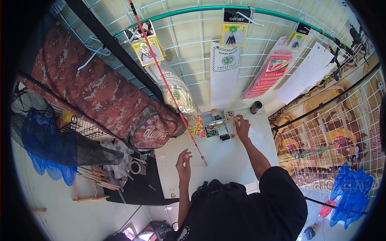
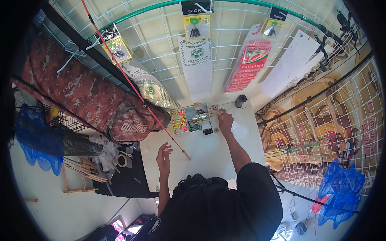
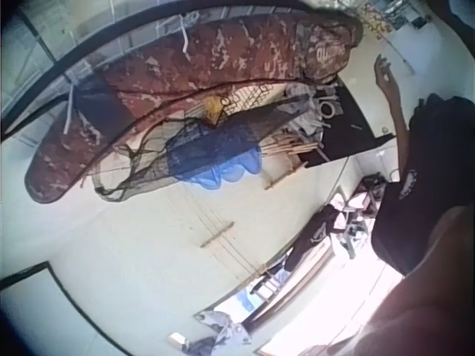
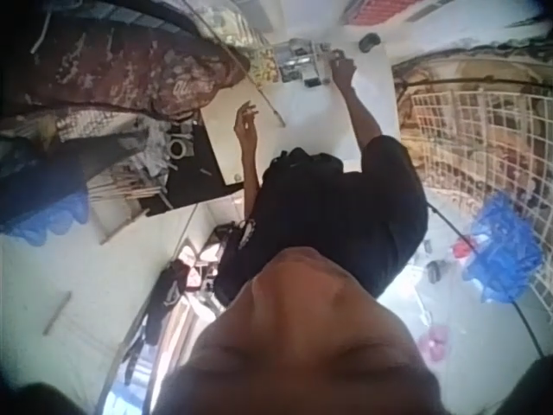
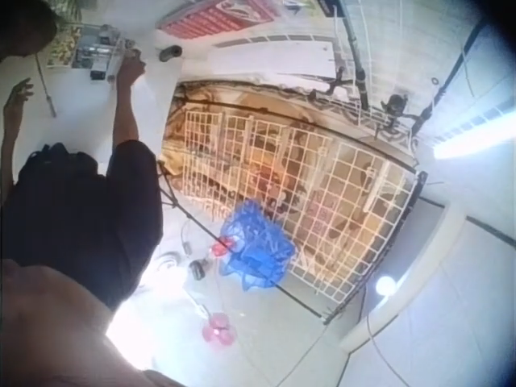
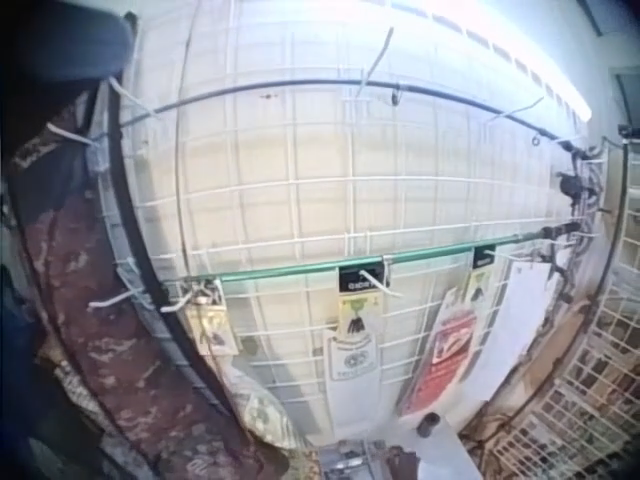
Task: Replacing or repairing the guide or tip of a fishing rod using thread and rubber bands.
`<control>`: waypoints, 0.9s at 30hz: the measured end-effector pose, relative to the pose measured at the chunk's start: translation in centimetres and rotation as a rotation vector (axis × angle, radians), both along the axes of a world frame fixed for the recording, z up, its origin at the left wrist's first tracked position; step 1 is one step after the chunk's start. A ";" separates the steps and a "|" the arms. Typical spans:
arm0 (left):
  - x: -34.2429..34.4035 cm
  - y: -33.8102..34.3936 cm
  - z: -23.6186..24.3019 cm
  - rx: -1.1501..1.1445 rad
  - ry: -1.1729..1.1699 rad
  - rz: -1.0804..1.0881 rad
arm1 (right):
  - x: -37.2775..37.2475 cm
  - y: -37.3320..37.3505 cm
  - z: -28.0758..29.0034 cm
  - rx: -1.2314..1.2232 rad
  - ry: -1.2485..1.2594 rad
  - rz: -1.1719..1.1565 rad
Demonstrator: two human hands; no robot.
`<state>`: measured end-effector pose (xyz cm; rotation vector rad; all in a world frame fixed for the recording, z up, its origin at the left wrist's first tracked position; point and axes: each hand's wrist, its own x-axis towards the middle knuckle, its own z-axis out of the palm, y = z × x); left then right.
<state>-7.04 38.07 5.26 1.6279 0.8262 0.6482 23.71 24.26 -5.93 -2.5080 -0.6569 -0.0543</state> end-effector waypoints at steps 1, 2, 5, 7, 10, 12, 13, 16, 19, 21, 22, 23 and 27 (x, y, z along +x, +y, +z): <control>0.1 -0.3 0.3 0.001 -0.006 -0.014 | -0.4 -0.8 0.3 0.207 0.078 0.021; 0.1 -0.6 0.6 0.036 -0.045 0.059 | -0.9 -1.5 0.7 0.416 0.153 0.042; -1.3 -1.4 1.1 0.069 -0.118 0.156 | -4.8 -2.1 4.8 0.527 0.215 0.133; -1.5 -1.7 1.5 0.067 -0.163 0.143 | -7.0 -3.1 8.2 0.625 0.340 0.195; -1.4 -2.9 3.3 0.305 -0.139 0.079 | -10.8 -3.7 12.5 0.676 0.469 0.341; -0.5 -4.0 5.4 0.408 -0.243 -0.062 | -12.6 -4.2 14.6 0.677 0.515 0.390; 0.2 -4.5 6.4 0.412 -0.241 -0.057 | -13.4 -4.5 15.0 0.716 0.526 0.462; 1.3 -6.0 8.8 0.445 -0.251 -0.156 | -15.7 -5.0 17.3 0.786 0.655 0.614; 1.7 -7.2 10.6 0.301 -0.259 -0.271 | -17.5 -5.6 18.3 0.812 0.856 0.665; 1.4 -7.5 10.1 0.290 -0.294 -0.273 | -18.6 -5.9 18.8 0.854 0.931 0.691; 1.2 -7.7 9.9 0.270 -0.325 -0.284 | -19.1 -6.0 19.1 0.894 1.010 0.704; 0.9 -8.1 9.9 0.217 -0.349 -0.258 | -19.4 -6.0 18.8 0.897 1.016 0.705; -0.7 -8.4 8.9 0.191 -0.275 -0.246 | -19.7 -6.7 19.2 0.804 0.851 0.748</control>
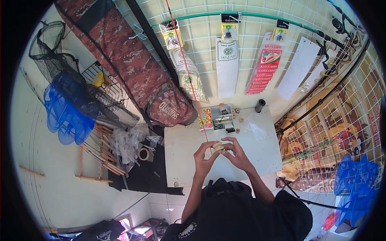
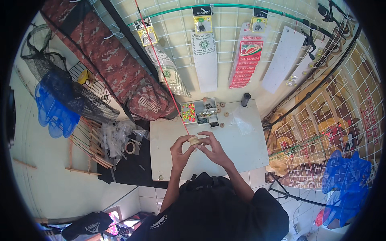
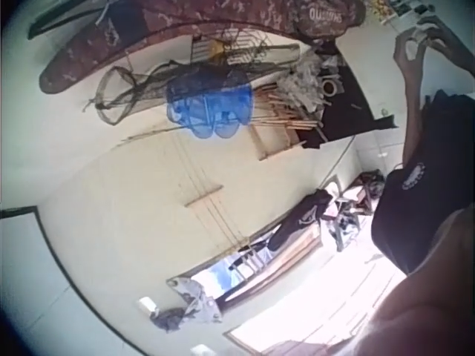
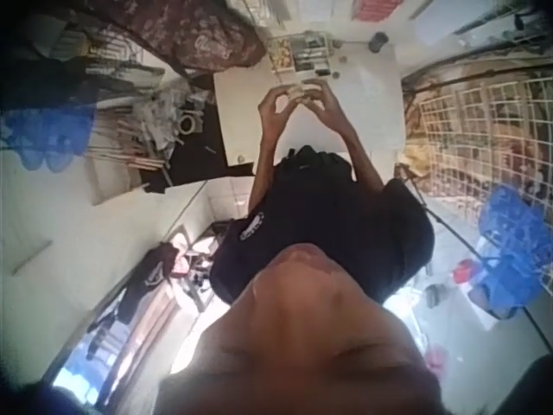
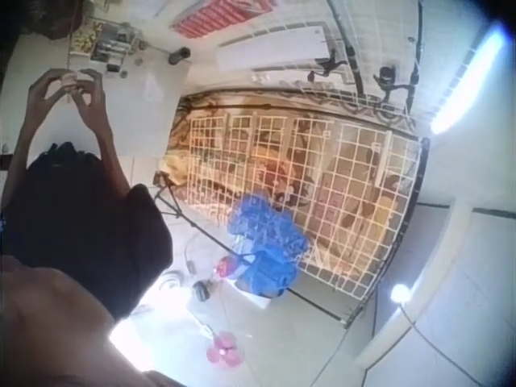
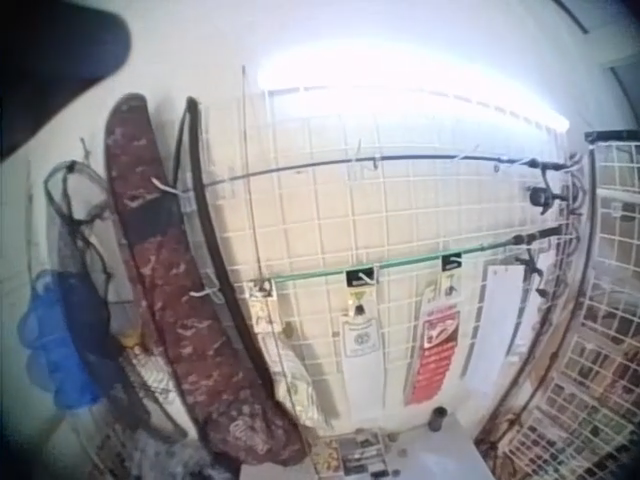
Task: Replacing or repairing the guide or tip of a fishing rod using thread and rubber bands.
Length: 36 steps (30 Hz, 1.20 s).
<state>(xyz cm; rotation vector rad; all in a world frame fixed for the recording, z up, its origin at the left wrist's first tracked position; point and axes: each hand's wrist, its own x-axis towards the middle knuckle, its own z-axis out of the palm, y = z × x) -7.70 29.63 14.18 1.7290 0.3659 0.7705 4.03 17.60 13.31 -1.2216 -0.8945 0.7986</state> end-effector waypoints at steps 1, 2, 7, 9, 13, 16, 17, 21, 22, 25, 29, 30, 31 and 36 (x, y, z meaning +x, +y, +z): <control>-0.3 -0.2 0.1 0.011 -0.008 0.017 | 0.1 -0.3 0.5 -0.016 -0.038 -0.066; -0.5 -0.3 0.1 0.021 -0.015 0.034 | 0.2 -0.4 1.1 -0.033 -0.075 -0.133; -1.2 -1.9 0.0 -0.081 -0.063 0.044 | -0.1 -1.3 2.2 0.011 -0.323 -0.314; -1.4 -2.5 0.0 -0.148 -0.064 0.038 | -0.6 -1.5 2.6 0.031 -0.389 -0.334; -2.0 -3.3 -0.2 -0.086 -0.075 0.119 | -1.5 -1.8 2.9 0.012 -0.327 -0.354; -2.4 -4.0 -0.3 -0.114 -0.043 0.145 | -1.5 -2.3 2.4 -0.006 -0.499 -0.367; -2.4 -4.2 -0.3 -0.089 -0.035 0.153 | -1.6 -2.4 2.5 -0.021 -0.472 -0.369; -2.4 -5.0 -0.3 -0.026 -0.010 0.168 | -1.8 -3.1 2.6 -0.029 -0.432 -0.381; -2.5 -5.2 -0.4 -0.031 -0.008 0.171 | -1.7 -3.3 2.8 -0.033 -0.431 -0.377; -2.6 -5.6 -0.8 -0.044 0.005 0.168 | -1.3 -3.7 3.6 -0.041 -0.664 -0.365; -2.3 -5.7 -0.9 -0.056 0.025 0.117 | -0.7 -4.1 3.4 -0.019 -0.747 -0.338; -2.3 -5.7 -0.9 -0.045 0.042 0.111 | -0.6 -4.1 3.2 -0.002 -0.798 -0.331; -2.2 -5.7 -1.0 -0.047 0.045 0.108 | -0.5 -4.0 3.1 -0.006 -0.795 -0.333; -2.1 -5.0 -1.6 -0.050 0.030 0.058 | -0.4 -3.8 2.2 -0.039 -0.733 -0.289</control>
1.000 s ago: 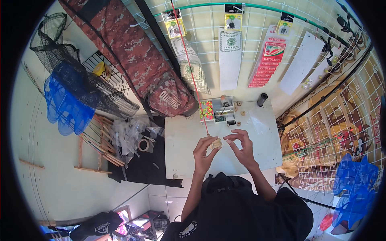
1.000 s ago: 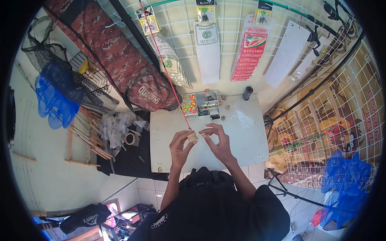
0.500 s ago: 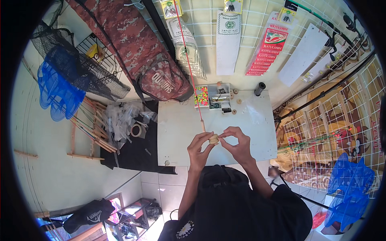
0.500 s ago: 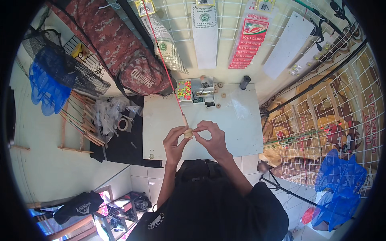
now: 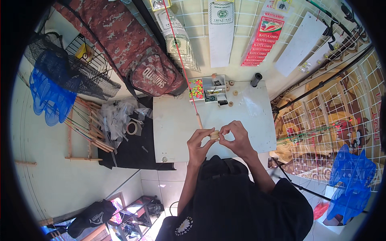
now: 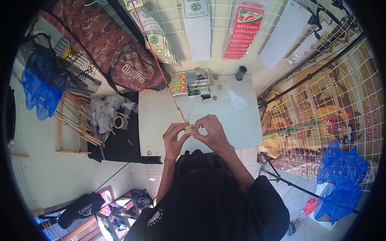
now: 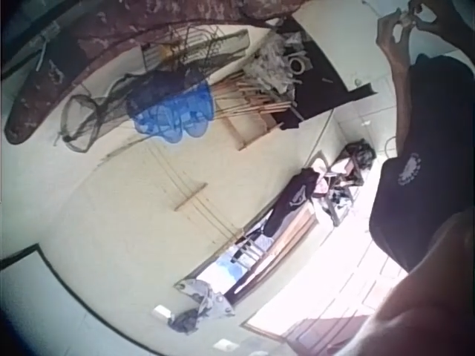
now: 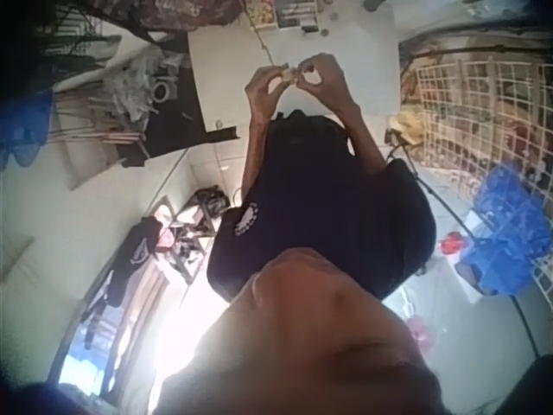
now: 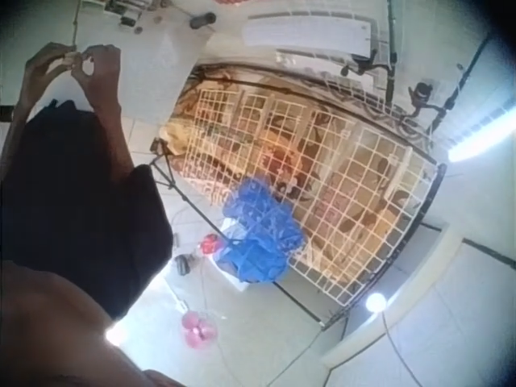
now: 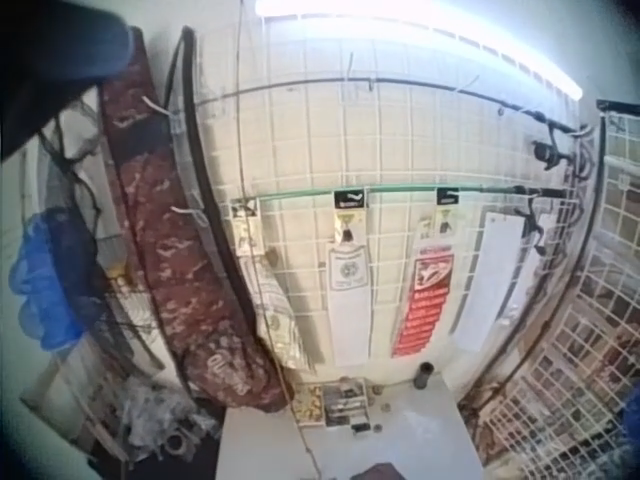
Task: Replacing or repairing the guide or tip of a fishing rod using thread and rubber bands.
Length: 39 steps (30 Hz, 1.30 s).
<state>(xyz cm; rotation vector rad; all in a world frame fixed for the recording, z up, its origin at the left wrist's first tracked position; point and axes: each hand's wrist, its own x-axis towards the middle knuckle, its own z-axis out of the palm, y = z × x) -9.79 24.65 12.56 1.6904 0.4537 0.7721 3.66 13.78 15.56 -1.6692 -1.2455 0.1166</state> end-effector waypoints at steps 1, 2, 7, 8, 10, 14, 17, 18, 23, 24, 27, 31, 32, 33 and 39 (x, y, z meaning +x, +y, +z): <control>0.0 0.2 0.0 0.000 0.004 -0.005 | -0.1 0.1 -0.1 0.000 0.004 -0.005; 0.0 0.5 0.0 -0.020 0.012 -0.018 | -0.1 0.2 -0.3 -0.014 0.014 -0.008; -0.5 2.0 -0.5 -0.064 0.034 -0.072 | -0.6 1.2 -0.6 -0.078 0.071 0.010; -0.6 2.4 -0.7 -0.085 0.033 -0.086 | -0.6 1.5 -0.6 -0.072 0.064 0.027; -0.9 3.0 -0.8 -0.109 0.035 -0.102 | -0.8 2.0 -0.9 -0.071 0.054 0.030; -1.3 4.5 -0.9 -0.127 0.064 -0.152 | -1.2 3.1 -0.9 -0.097 0.144 0.037; -1.2 5.6 -1.5 -0.151 0.033 -0.166 | -1.5 3.7 -1.1 -0.090 0.193 0.034; -1.2 5.7 -1.7 -0.175 0.006 -0.165 | -1.8 3.8 -1.1 -0.094 0.192 0.030; -1.7 6.3 -2.8 -0.286 -0.051 -0.219 | -2.8 3.7 -1.4 -0.085 0.200 -0.039; -1.7 6.4 -3.2 -0.265 -0.081 -0.264 | -3.0 3.5 -1.5 -0.089 0.197 -0.046; -1.7 6.7 -3.7 -0.135 -0.098 -0.279 | -3.5 3.1 -1.8 -0.074 0.329 -0.088; -1.8 7.0 -3.3 -0.237 -0.144 -0.332 | -4.7 3.1 -2.2 -0.016 0.339 -0.173; -1.8 7.0 -3.2 -0.256 -0.151 -0.309 | -5.0 3.2 -2.1 0.011 0.332 -0.203; -1.8 7.0 -3.0 -0.276 -0.157 -0.286 | -5.2 3.3 -2.0 0.037 0.326 -0.234; -1.8 7.6 -3.1 -0.206 -0.214 -0.290 | -5.4 4.5 -0.5 0.053 -0.090 -0.258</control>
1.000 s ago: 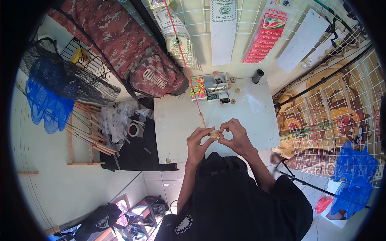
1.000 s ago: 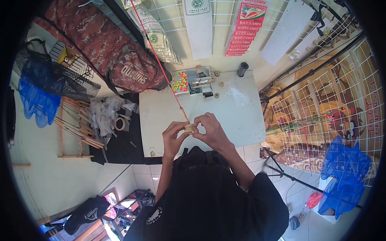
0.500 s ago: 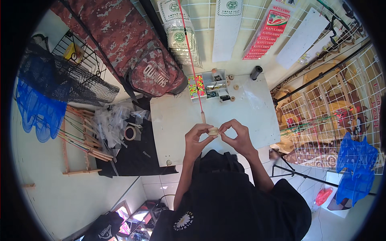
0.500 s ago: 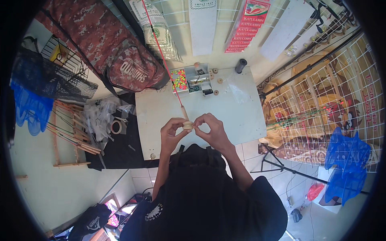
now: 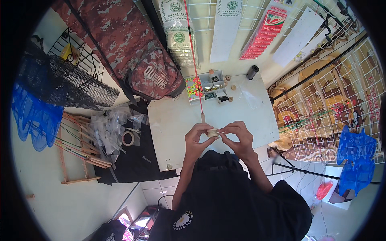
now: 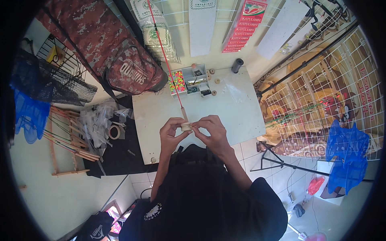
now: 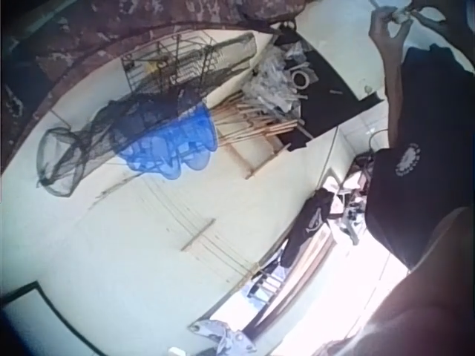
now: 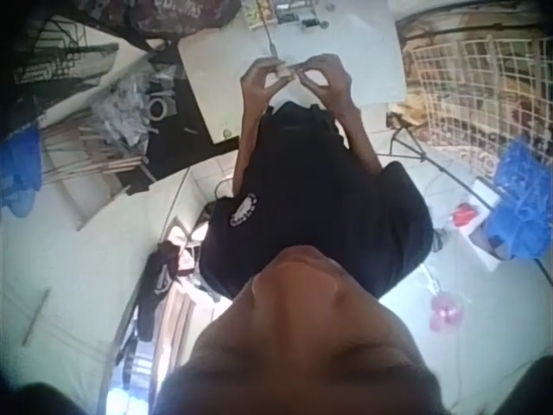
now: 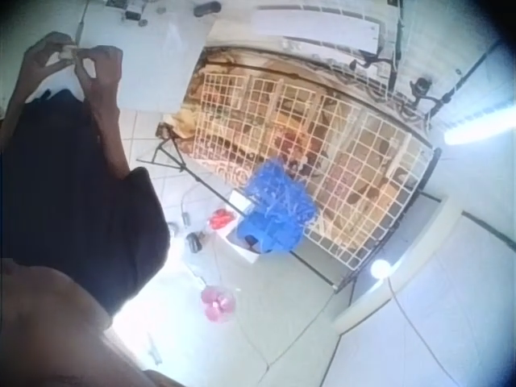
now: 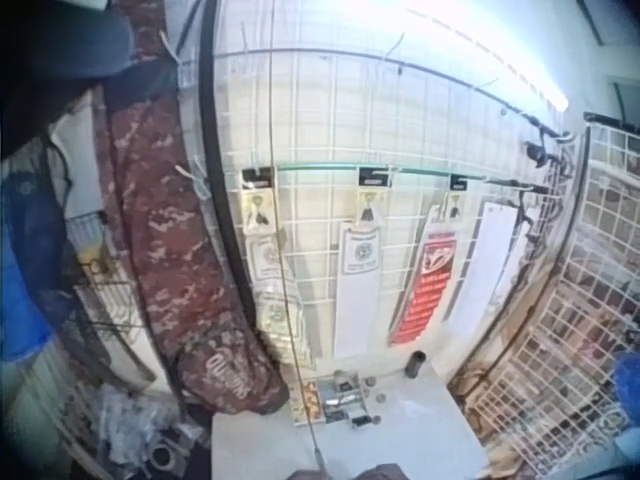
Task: Replacing or repairing the guide or tip of a fishing rod using thread and rubber bands.
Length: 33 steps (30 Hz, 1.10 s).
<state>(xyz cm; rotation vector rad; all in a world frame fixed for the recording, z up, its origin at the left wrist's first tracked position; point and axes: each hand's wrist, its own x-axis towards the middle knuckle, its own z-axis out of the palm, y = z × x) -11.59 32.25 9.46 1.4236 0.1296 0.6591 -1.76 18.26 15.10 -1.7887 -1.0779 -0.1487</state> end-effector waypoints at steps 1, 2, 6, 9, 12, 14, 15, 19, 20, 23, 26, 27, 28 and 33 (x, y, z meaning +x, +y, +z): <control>0.0 0.1 0.0 -0.001 -0.003 0.000 | 0.1 0.1 0.3 -0.001 -0.003 0.000; 0.0 0.1 0.1 0.047 0.013 0.007 | 0.2 0.1 0.5 -0.038 -0.056 0.014; -0.2 0.3 0.7 0.118 0.047 0.024 | 0.9 0.1 0.5 -0.120 -0.198 0.094; -0.5 0.4 0.9 0.148 0.074 0.001 | 1.4 -0.2 0.9 -0.172 -0.345 0.207; -0.8 1.0 1.4 0.222 0.164 -0.015 | 1.8 -0.3 1.7 -0.239 -0.465 0.284; -0.8 0.9 1.6 0.218 0.165 -0.029 | 1.8 -0.4 1.4 -0.243 -0.452 0.293; -0.8 1.0 1.6 0.222 0.166 -0.039 | 1.8 -0.3 1.2 -0.239 -0.440 0.304; -0.9 1.2 1.7 0.264 0.163 -0.053 | 1.7 -0.4 0.9 -0.243 -0.369 0.312; -0.8 1.2 1.4 0.222 0.144 -0.065 | 1.6 -0.4 0.8 -0.231 -0.337 0.308; -0.7 0.8 0.8 0.063 0.108 -0.082 | 1.4 -0.5 0.8 -0.218 -0.322 0.305; -0.8 0.6 0.6 -0.005 0.096 -0.089 | 1.5 -0.7 1.1 -0.208 -0.371 0.321; -0.8 0.6 0.5 0.042 0.098 -0.094 | 1.6 -0.8 1.2 -0.203 -0.405 0.334; -0.8 0.6 0.7 0.039 0.100 -0.097 | 1.6 -0.8 1.2 -0.207 -0.402 0.333; -1.0 0.5 1.2 0.124 0.175 -0.071 | 2.2 -0.6 2.1 -0.287 -0.454 0.445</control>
